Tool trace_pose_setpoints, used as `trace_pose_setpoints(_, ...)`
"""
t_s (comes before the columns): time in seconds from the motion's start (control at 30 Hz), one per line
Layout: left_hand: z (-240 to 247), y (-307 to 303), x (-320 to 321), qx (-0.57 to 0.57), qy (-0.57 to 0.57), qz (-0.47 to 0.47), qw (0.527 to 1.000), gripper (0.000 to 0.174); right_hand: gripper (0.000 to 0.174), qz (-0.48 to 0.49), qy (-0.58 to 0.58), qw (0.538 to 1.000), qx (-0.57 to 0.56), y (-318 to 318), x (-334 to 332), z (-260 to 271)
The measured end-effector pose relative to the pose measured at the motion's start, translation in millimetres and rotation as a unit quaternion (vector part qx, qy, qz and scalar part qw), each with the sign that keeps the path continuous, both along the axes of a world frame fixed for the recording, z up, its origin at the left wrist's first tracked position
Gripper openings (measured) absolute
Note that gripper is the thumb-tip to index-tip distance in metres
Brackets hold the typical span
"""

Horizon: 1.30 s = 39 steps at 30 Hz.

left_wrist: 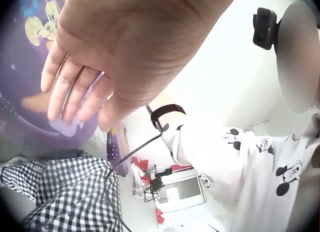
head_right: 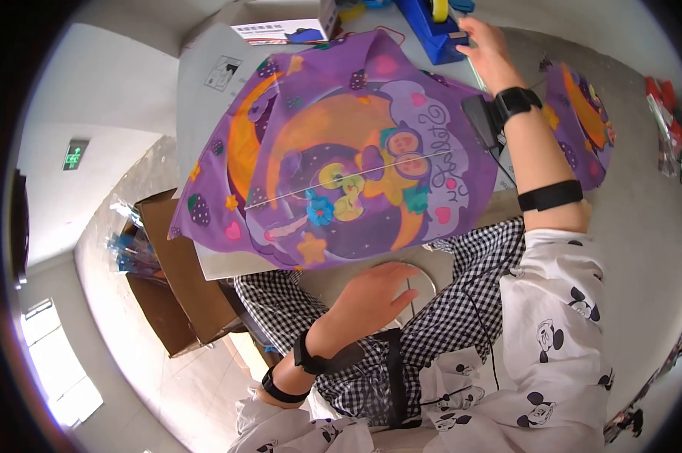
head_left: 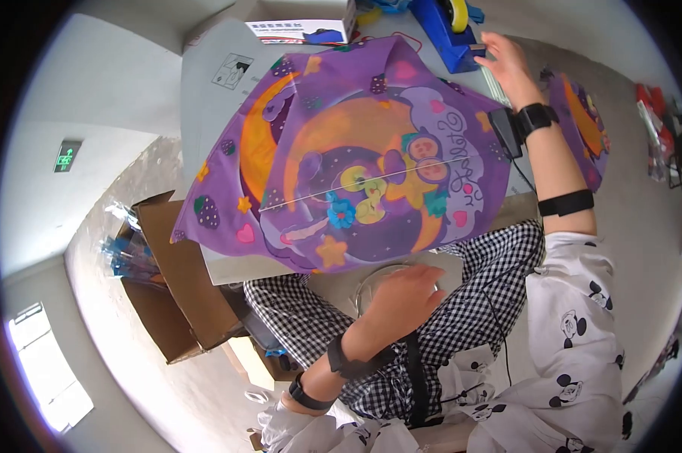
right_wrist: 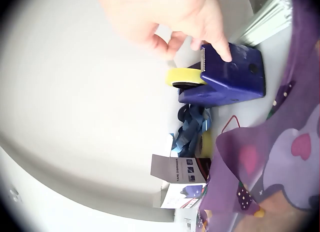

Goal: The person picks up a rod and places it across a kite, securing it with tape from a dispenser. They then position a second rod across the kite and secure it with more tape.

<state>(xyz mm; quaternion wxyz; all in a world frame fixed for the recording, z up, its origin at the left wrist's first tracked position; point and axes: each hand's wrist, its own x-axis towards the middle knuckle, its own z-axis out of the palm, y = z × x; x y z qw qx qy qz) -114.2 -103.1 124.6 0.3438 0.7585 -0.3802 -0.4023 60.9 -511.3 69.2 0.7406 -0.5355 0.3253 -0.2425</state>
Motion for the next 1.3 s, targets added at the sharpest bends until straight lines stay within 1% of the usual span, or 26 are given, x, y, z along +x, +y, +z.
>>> trace_pose_setpoints(0.1, 4, -24, 3, -0.068, 0.008, 0.025, 0.997, 0.034, 0.021, -0.049, -0.078, 0.995, 0.036, 15, -10, -8)
trace_pose_setpoints(0.2, -10, -70, 20, -0.180, 0.051, 0.142, 0.972, 0.034, 0.014, -0.075, -0.138, 0.982, 0.107, 16, -14, -24)
trace_pose_setpoints(0.23, -16, -88, 37, -0.217, 0.207, 0.180, 0.937, 0.032, 0.012, -0.066, -0.157, 0.977, 0.131, 18, -17, -22)
trace_pose_setpoints(0.27, -23, -107, 52, -0.247, 0.361, 0.210, 0.875, 0.031, 0.009, -0.055, -0.155, 0.977, 0.139, 20, -21, -17)
trace_pose_setpoints(0.33, -43, -139, 76, -0.280, 0.495, 0.330, 0.753, 0.030, 0.011, -0.047, -0.135, 0.983, 0.116, 16, -24, -25)
trace_pose_setpoints(0.37, -50, -157, 88, -0.290, 0.557, 0.380, 0.679, 0.029, 0.012, -0.039, -0.087, 0.991, 0.094, 13, -26, -30)
trace_pose_setpoints(0.4, -51, -172, 97, -0.295, 0.580, 0.427, 0.628, 0.029, 0.013, -0.033, -0.039, 0.996, 0.074, 14, -29, -29)
trace_pose_setpoints(0.43, -51, -184, 106, -0.295, 0.600, 0.471, 0.575, 0.029, 0.015, -0.036, -0.022, 0.997, 0.069, 21, -33, -21)
trace_pose_setpoints(0.5, -53, -206, 129, -0.307, 0.598, 0.474, 0.568, 0.038, 0.020, -0.029, 0.018, 0.998, 0.055, 31, -38, -9)
trace_pose_setpoints(0.53, -53, -216, 139, -0.304, 0.591, 0.464, 0.586, 0.043, 0.022, -0.017, 0.042, 0.998, 0.048, 33, -41, -2)
trace_pose_setpoints(0.6, -50, -235, 159, -0.300, 0.569, 0.449, 0.621, 0.051, 0.023, 0.014, 0.052, 0.998, 0.044, 30, -46, 6)
trace_pose_setpoints(0.67, -48, -252, 171, -0.297, 0.579, 0.410, 0.640, 0.061, 0.023, 0.047, 0.061, 0.996, 0.045, 23, -47, 6)
trace_pose_setpoints(0.7, -48, -259, 176, -0.295, 0.582, 0.391, 0.648, 0.065, 0.021, 0.043, 0.083, 0.995, 0.041, 23, -46, 11)
trace_pose_setpoints(0.8, -49, -278, 186, -0.303, 0.578, 0.359, 0.667, 0.078, 0.021, 0.057, 0.092, 0.993, 0.044, 21, -50, 22)
trace_pose_setpoints(0.9, -58, -283, 200, -0.309, 0.575, 0.361, 0.666, 0.089, 0.023, 0.091, 0.139, 0.985, -0.040, 16, -55, 20)
trace_pose_setpoints(1.0, -55, -279, 204, -0.302, 0.582, 0.354, 0.667, 0.094, 0.025, 0.125, 0.147, 0.981, 0.002, 33, -88, 35)
trace_pose_setpoints(1.07, -53, -278, 202, -0.302, 0.573, 0.353, 0.675, 0.093, 0.023, 0.158, 0.117, 0.981, 0.010, 39, -120, 37)
trace_pose_setpoints(1.1, -54, -278, 201, -0.305, 0.572, 0.349, 0.677, 0.093, 0.022, 0.153, 0.084, 0.984, 0.022, 47, -139, 47)
trace_pose_setpoints(1.17, -55, -278, 201, -0.308, 0.568, 0.345, 0.681, 0.092, 0.020, 0.173, 0.106, 0.979, -0.029, 38, -175, 21)
trace_pose_setpoints(1.23, -53, -277, 200, -0.307, 0.563, 0.346, 0.685, 0.092, 0.019, 0.165, 0.151, 0.973, -0.055, 48, -213, 31)
trace_pose_setpoints(1.3, -53, -276, 200, -0.302, 0.563, 0.349, 0.686, 0.091, 0.018, 0.131, 0.169, 0.977, -0.016, 66, -250, 46)
